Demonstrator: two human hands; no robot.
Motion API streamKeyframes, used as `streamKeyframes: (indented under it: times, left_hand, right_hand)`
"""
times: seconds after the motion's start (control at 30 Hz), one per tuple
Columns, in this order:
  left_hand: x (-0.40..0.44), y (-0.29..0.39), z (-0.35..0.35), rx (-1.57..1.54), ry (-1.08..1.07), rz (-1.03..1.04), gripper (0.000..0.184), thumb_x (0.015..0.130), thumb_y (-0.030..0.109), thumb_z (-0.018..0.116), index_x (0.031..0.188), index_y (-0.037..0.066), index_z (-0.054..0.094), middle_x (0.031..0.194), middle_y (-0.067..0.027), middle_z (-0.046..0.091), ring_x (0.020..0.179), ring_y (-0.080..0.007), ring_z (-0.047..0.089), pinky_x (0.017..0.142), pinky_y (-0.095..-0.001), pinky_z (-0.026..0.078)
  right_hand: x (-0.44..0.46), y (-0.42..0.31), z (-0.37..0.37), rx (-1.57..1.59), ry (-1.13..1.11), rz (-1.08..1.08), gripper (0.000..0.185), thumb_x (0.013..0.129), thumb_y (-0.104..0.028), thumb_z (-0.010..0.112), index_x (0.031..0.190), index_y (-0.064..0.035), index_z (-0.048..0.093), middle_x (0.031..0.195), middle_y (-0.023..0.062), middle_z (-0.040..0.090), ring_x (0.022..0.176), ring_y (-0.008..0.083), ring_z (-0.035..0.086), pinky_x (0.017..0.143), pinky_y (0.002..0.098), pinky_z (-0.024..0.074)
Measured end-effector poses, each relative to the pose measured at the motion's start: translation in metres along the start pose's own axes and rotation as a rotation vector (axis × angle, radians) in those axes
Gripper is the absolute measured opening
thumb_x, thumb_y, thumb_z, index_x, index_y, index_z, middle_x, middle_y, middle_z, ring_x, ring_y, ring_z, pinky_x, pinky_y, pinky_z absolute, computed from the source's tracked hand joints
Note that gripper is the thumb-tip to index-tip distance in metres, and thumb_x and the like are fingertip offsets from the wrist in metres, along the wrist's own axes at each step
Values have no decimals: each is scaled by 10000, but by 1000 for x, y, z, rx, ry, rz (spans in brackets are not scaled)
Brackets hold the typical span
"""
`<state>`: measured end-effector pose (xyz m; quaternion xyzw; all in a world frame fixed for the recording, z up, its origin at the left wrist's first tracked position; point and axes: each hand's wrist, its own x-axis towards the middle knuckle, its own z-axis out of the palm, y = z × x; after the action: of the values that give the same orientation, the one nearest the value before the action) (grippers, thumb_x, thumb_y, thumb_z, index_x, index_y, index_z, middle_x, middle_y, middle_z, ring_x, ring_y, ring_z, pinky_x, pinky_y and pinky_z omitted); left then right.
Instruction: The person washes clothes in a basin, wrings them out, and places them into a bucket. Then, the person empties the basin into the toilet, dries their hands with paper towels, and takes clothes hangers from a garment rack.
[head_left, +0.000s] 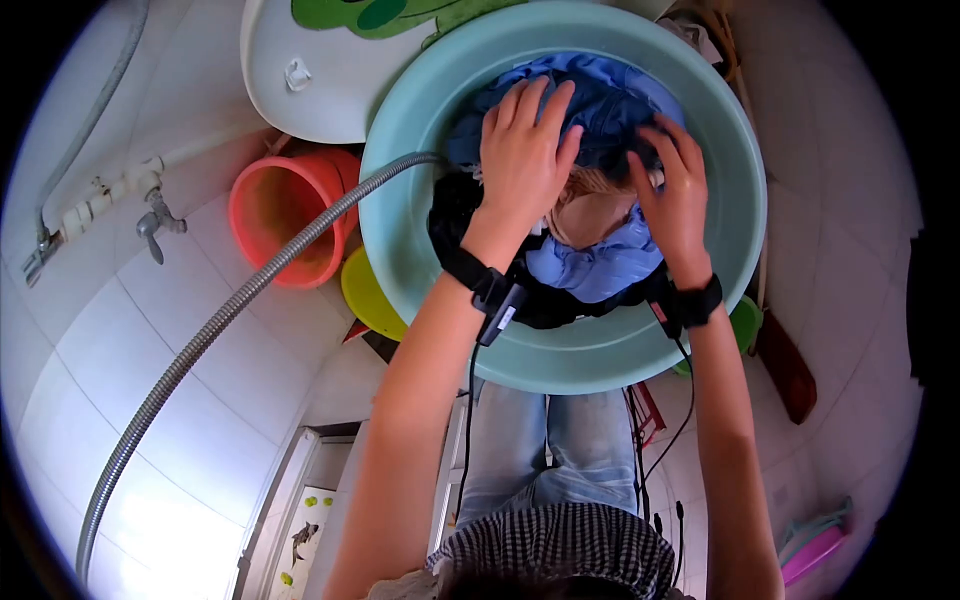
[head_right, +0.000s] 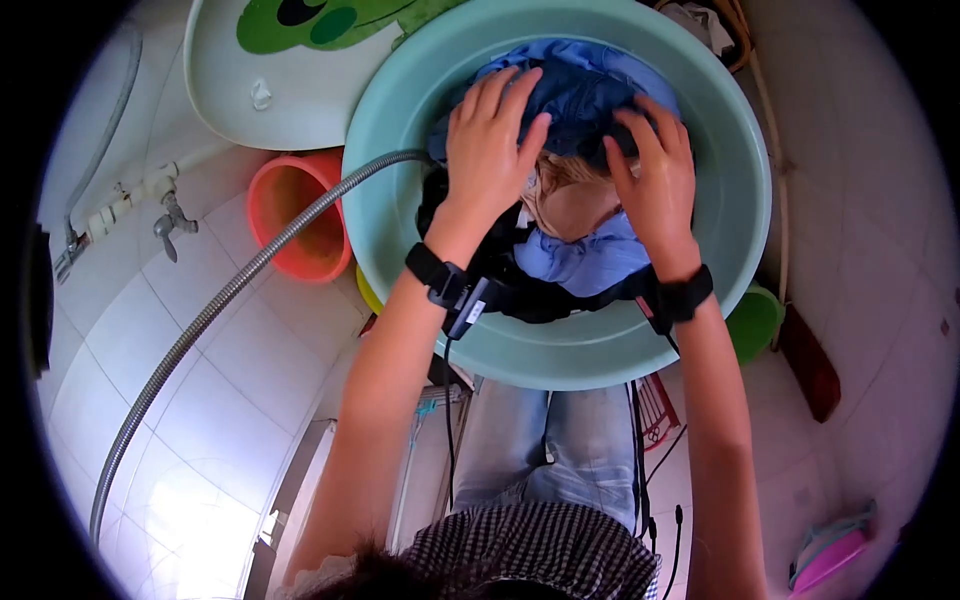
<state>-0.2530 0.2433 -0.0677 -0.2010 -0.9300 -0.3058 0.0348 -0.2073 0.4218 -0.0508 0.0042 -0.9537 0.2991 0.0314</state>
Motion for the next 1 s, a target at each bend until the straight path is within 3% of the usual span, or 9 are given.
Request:
streamKeyframes:
  times: [0.13, 0.2, 0.4, 0.47, 0.5, 0.57, 0.63, 0.87, 1.0]
  left_hand:
    - [-12, 6, 18, 121, 11, 0, 473, 818, 373, 521, 1245, 176, 466, 1122, -153, 489, 1035, -317, 439, 834, -439, 338]
    - [-19, 15, 20, 88, -133, -171, 446, 816, 365, 525, 1215, 167, 496, 1070, -137, 502, 950, -300, 459, 771, -408, 354]
    - [-42, 33, 18, -7, -208, -233, 245, 789, 253, 563, 989, 115, 593, 999, -102, 514, 895, -278, 462, 716, -400, 345]
    - [-50, 37, 22, 88, -131, -179, 226, 798, 234, 549, 989, 121, 593, 1040, -97, 508, 997, -288, 457, 760, -418, 326]
    - [-50, 37, 22, 93, -186, -190, 255, 811, 224, 532, 1040, 118, 565, 1213, -113, 444, 1183, -315, 359, 893, -498, 259]
    - [-47, 29, 27, 128, -220, -172, 285, 816, 232, 527, 1074, 112, 542, 1291, -120, 371, 1240, -321, 282, 933, -538, 195]
    - [-48, 20, 37, 135, -291, -163, 354, 830, 246, 509, 1150, 97, 482, 1421, -115, 212, 1325, -321, 137, 981, -615, 47]
    - [-31, -1, 67, 92, -281, -219, 356, 853, 301, 471, 1159, 119, 470, 1404, -116, 240, 1320, -311, 143, 983, -574, -4]
    - [-27, -4, 81, 139, -247, -252, 366, 840, 342, 491, 1147, 144, 472, 1323, -108, 323, 1282, -313, 207, 969, -579, 1]
  right_hand:
    - [20, 7, 18, -119, 143, -95, 388, 795, -296, 593, 1105, -74, 518, 1098, 218, 531, 949, 383, 510, 824, 419, 402]
    - [16, 4, 17, 229, -76, 192, 470, 786, -382, 574, 1141, -77, 526, 1049, 213, 554, 940, 389, 507, 820, 443, 396]
    - [-12, 10, 12, -52, -221, 181, 527, 755, -419, 586, 1141, -60, 553, 1000, 179, 573, 886, 342, 518, 765, 464, 409]
    - [-18, 4, 7, -134, -313, 206, 551, 756, -418, 585, 1194, -92, 517, 1091, 197, 530, 967, 363, 498, 791, 522, 390]
    - [-23, 6, 12, -133, -252, 167, 564, 757, -418, 584, 1225, -118, 488, 1154, 206, 490, 1030, 387, 466, 807, 565, 366]
    - [-26, 12, 21, -96, -240, 193, 606, 763, -413, 583, 1297, -188, 405, 1292, 218, 385, 1180, 444, 355, 833, 663, 301]
    - [-17, 17, 32, -95, -252, 212, 609, 764, -412, 583, 1297, -181, 403, 1297, 227, 377, 1178, 449, 356, 847, 646, 310]
    - [7, 44, 65, -20, -240, 215, 607, 759, -327, 610, 1281, -93, 406, 1213, 265, 445, 1055, 447, 465, 882, 445, 407]
    - [20, 47, 69, -37, -335, 303, 571, 758, -312, 618, 1241, -67, 438, 1135, 266, 494, 1017, 428, 492, 840, 444, 430]
